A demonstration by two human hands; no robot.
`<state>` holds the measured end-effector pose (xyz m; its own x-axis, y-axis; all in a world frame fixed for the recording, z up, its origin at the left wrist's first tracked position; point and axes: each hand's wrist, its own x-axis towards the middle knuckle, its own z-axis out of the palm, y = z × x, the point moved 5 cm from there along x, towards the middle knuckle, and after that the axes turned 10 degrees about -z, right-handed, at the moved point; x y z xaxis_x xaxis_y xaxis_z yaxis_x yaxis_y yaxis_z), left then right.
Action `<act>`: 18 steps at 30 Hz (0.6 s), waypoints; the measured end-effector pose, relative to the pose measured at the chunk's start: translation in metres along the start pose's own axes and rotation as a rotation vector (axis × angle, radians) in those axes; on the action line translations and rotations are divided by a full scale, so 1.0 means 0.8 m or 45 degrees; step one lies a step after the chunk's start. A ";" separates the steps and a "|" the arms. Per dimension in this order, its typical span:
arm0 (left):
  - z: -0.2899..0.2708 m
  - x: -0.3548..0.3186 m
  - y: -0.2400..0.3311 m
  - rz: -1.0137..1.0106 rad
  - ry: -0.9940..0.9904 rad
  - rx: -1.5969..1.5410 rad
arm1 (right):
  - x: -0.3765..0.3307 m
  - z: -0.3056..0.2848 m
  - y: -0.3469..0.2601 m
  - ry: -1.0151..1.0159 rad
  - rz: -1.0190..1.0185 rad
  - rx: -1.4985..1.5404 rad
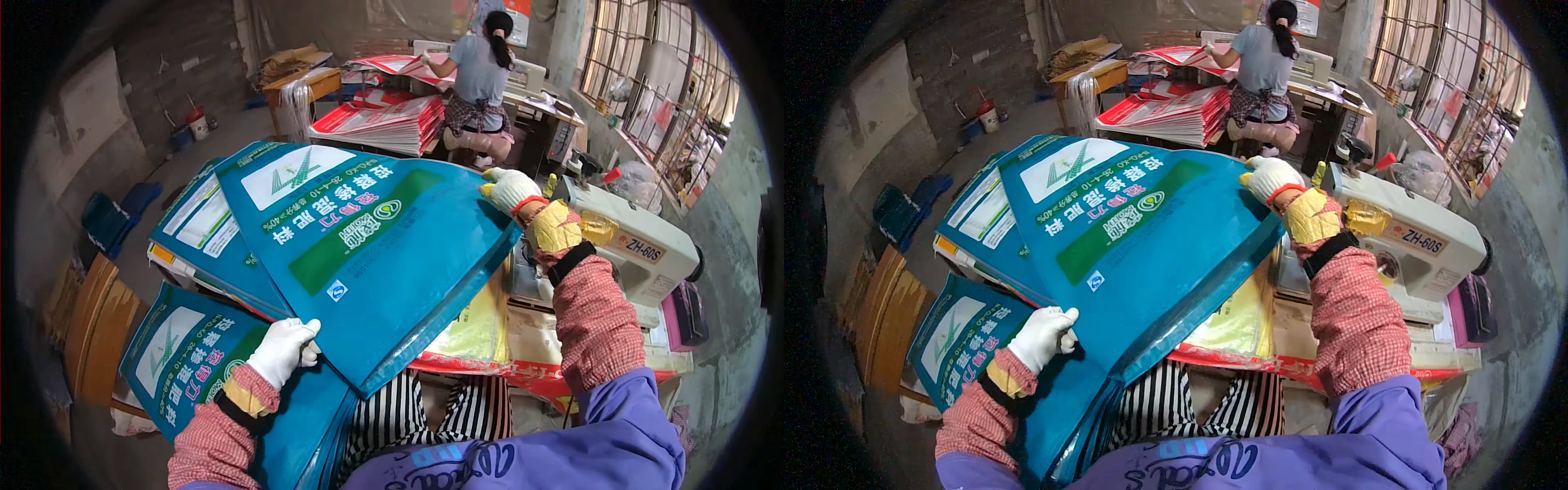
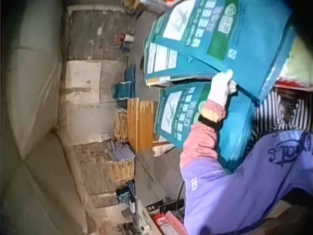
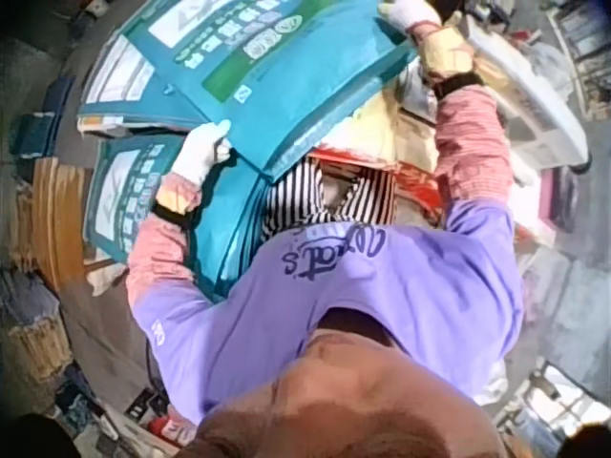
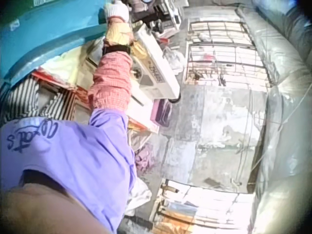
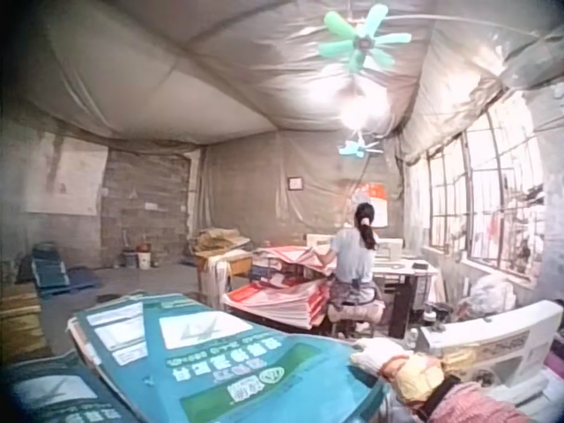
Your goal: Processing and sealing industrial plastic bags using a heat-sealing machine.
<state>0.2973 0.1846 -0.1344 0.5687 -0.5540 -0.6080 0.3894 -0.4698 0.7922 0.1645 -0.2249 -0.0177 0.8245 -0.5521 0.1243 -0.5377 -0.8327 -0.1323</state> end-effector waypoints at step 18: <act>-0.103 -0.100 -0.067 0.427 0.273 0.212 | -0.131 0.127 -0.082 -0.526 -0.365 0.335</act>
<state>0.2905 0.3104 -0.1239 0.7883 -0.5477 -0.2802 0.0454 -0.4024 0.9143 0.1309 -0.1081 -0.1217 0.9601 -0.1991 -0.1965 -0.2635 -0.8792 -0.3970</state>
